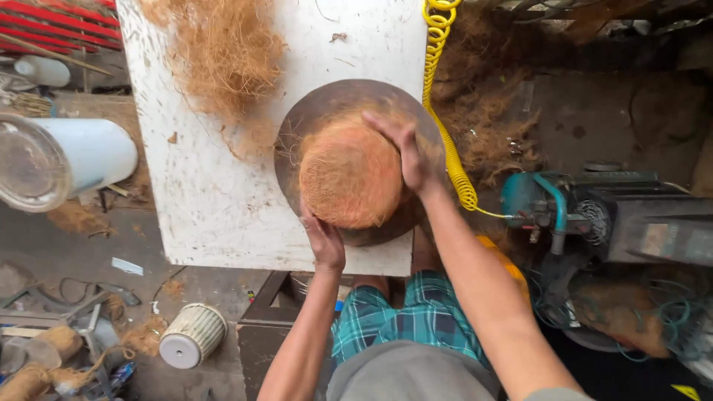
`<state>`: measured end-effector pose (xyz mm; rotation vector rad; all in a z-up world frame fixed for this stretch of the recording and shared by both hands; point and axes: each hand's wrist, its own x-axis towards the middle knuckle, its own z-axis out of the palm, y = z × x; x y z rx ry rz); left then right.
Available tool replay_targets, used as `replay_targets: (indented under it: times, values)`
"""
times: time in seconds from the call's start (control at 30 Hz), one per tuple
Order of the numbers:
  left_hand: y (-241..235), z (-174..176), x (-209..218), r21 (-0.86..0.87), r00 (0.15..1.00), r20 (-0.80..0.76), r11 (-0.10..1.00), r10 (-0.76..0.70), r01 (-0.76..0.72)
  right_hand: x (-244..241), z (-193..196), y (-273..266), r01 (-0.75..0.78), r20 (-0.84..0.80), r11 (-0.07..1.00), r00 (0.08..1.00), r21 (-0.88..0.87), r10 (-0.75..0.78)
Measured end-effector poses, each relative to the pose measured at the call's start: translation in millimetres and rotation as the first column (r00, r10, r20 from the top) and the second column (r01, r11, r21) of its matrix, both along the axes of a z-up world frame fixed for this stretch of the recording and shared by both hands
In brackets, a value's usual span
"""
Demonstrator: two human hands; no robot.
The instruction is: The person shapes a straw hat on a wooden form, pressing and smoothing the crown and brim. They repeatedly pick up loose straw fibers and press them onto the hat surface to build up the weave.
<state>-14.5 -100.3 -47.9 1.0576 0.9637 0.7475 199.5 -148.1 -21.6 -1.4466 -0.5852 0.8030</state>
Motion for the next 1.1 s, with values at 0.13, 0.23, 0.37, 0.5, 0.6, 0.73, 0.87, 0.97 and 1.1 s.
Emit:
replay_targets:
  times: [0.13, 0.23, 0.37, 0.5, 0.6, 0.73, 0.87, 0.97, 1.1]
  values:
    - [9, 17, -3, 0.167, 0.977, -0.206, 0.982, -0.052, 0.087, 30, 8, -13, 0.153, 0.042, 0.988, 0.987, 0.004, -0.153]
    - [41, 43, 16, 0.309, 0.942, -0.326, 0.932, -0.082, 0.188, -3, 4, -41, 0.345, -0.001, 0.938, 0.939, 0.020, -0.345]
    - [83, 27, 56, 0.254, 0.927, -0.196, 0.896, -0.321, 0.364, -43, -6, -36, 0.441, -0.038, 0.897, 0.897, -0.007, -0.441]
    - [75, 38, 73, -0.062, 0.896, 0.053, 0.894, -0.441, 0.444, -59, -8, -27, 0.472, -0.005, 0.877, 0.880, -0.090, -0.474]
    - [82, 24, 70, -0.076, 0.881, 0.068, 0.878, -0.469, 0.473, -54, -8, -25, 0.426, -0.019, 0.902, 0.904, -0.065, -0.428]
    - [81, 35, 75, -0.076, 0.876, 0.056, 0.872, -0.480, 0.483, -41, 4, -27, 0.369, 0.036, 0.927, 0.929, -0.061, -0.367]
    - [63, 43, 64, -0.070, 0.924, 0.053, 0.921, -0.380, 0.383, -14, 20, -27, 0.241, 0.150, 0.962, 0.964, -0.130, -0.221]
    - [37, 46, 46, -0.048, 0.958, 0.078, 0.958, -0.277, 0.282, 11, 2, -20, 0.072, 0.133, 0.985, 0.990, -0.154, -0.051]
    - [32, 18, 15, 0.054, 0.975, -0.067, 0.975, -0.212, 0.215, 30, -4, -14, 0.011, 0.161, 0.973, 0.987, -0.232, 0.028]
